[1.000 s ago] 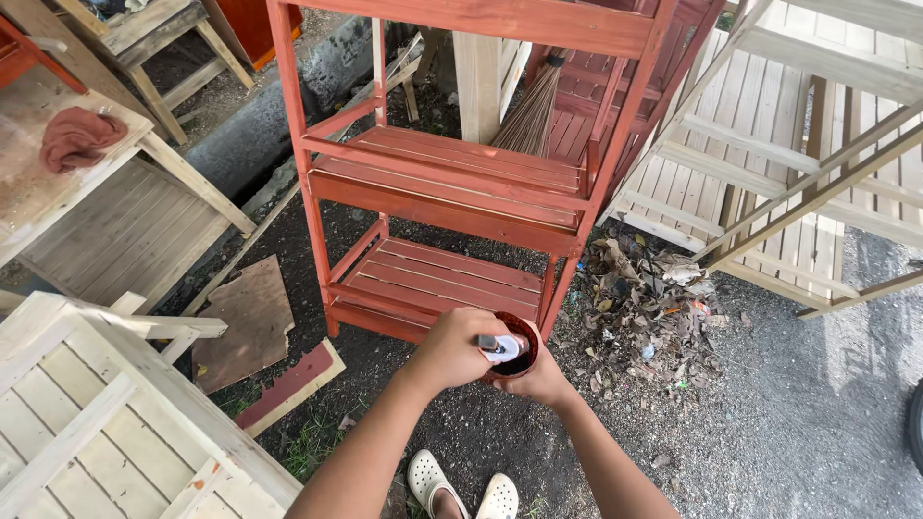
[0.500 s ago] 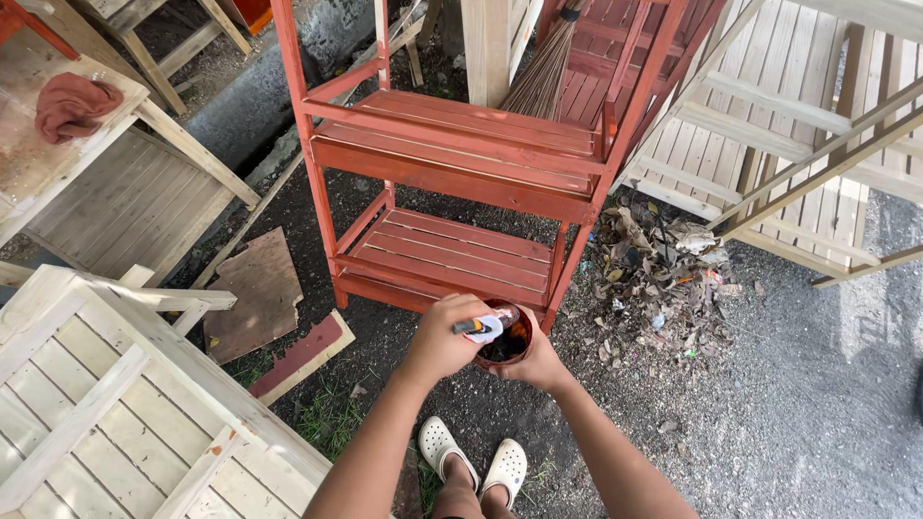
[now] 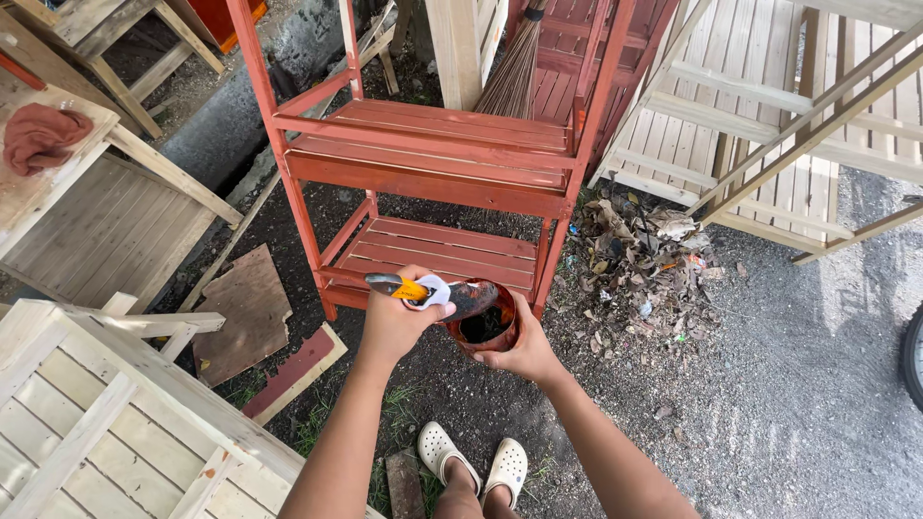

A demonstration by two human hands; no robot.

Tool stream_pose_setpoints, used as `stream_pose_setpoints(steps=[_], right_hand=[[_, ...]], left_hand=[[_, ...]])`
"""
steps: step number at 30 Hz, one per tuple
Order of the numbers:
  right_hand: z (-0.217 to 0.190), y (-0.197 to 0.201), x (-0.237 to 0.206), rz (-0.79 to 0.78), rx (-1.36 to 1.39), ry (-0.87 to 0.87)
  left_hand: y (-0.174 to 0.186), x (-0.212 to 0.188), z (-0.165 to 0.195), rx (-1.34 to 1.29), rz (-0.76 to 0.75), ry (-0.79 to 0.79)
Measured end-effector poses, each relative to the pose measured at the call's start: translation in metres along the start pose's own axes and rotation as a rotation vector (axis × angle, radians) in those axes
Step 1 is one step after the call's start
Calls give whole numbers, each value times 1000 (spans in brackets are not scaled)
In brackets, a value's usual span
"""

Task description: The person applies reddish-brown wood stain to a slatted wooden shelf unit using a hand-held applicator, wiping the liquid onto the frame and boards. They pause to carry the stain container to a table, pour more stain from a bottle into it, then return and continue coating the shelf surfaces.

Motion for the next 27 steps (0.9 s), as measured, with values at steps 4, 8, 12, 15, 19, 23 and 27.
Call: stream_pose_setpoints(steps=[4, 8, 12, 15, 19, 23, 27], right_hand=[[-8, 0, -3, 34, 110, 0], [-14, 2, -3, 46, 9, 151], [-11, 5, -4, 78, 12, 154], [-9, 8, -6, 132, -30, 159], [1, 10, -8, 267, 83, 64], [7, 6, -6, 310, 285, 76], [7, -1, -4, 279, 575, 84]], left_hand=[[1, 0, 0, -153, 63, 2], [-5, 2, -4, -372, 69, 0], [-5, 5, -15, -453, 104, 35], [-3, 9, -22, -497, 162, 19], [1, 13, -26, -577, 246, 31], [1, 10, -20, -671, 302, 24], [-4, 0, -7, -792, 352, 19]])
Point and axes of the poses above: each hand's wrist, its own x-axis towards the middle knuckle, its own y-axis out of the back of the hand, z = x × y, the point moved 5 cm from there along x, towards the middle knuckle, and after that the axes turned 4 degrees about y, right-handed, at the moved point
